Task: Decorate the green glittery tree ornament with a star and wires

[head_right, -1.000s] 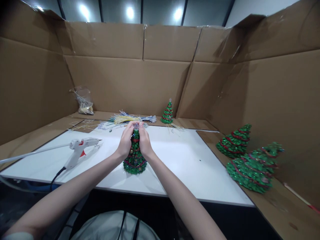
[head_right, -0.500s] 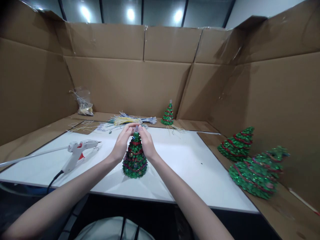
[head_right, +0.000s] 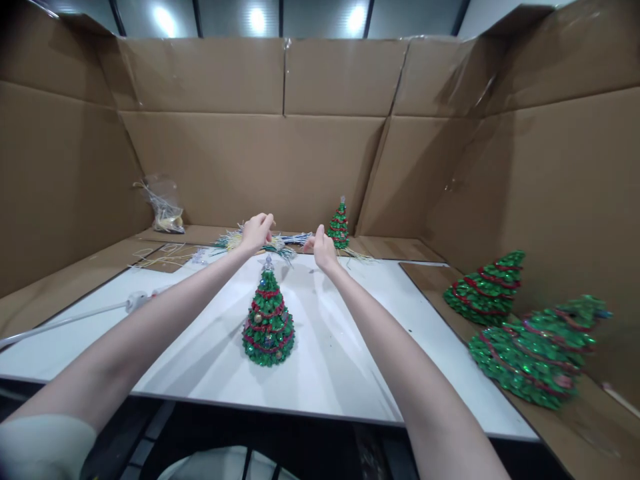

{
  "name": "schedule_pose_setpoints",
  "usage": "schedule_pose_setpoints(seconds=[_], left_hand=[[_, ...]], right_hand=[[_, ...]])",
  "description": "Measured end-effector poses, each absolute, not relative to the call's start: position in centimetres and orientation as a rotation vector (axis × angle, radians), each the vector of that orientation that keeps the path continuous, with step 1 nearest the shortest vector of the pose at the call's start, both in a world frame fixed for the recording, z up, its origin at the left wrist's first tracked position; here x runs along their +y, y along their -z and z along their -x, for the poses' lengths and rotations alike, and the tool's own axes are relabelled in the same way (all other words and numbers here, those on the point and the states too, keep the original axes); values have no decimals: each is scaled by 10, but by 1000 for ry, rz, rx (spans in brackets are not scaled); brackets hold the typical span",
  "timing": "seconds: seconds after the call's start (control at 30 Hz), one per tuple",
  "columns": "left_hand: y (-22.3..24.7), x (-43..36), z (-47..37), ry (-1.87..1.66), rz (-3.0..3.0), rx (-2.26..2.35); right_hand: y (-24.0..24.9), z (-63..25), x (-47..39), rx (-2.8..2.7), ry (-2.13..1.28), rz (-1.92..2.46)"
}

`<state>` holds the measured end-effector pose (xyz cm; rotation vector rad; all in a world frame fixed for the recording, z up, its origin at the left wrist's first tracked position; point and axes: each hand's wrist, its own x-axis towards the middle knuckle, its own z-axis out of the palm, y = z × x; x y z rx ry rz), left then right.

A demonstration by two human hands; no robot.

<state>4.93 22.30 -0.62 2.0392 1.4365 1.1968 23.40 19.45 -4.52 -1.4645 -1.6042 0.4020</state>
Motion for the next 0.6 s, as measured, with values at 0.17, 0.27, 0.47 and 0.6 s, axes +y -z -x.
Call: schedule_pose_setpoints(seconds=[0.17, 0.27, 0.47, 0.6], left_hand=[[18, 264, -45, -787, -2419, 1564], [29, 280, -41, -518, -2609, 1552], [42, 313, -44, -106, -2790, 1567], [48, 324, -48, 54, -2827, 1597]], right_hand=[[58, -247, 208, -1787, -230, 1757], [68, -243, 215, -1905, -128, 1882], [81, -215, 230, -2075, 6, 1971], [85, -200, 237, -2122, 52, 2034]])
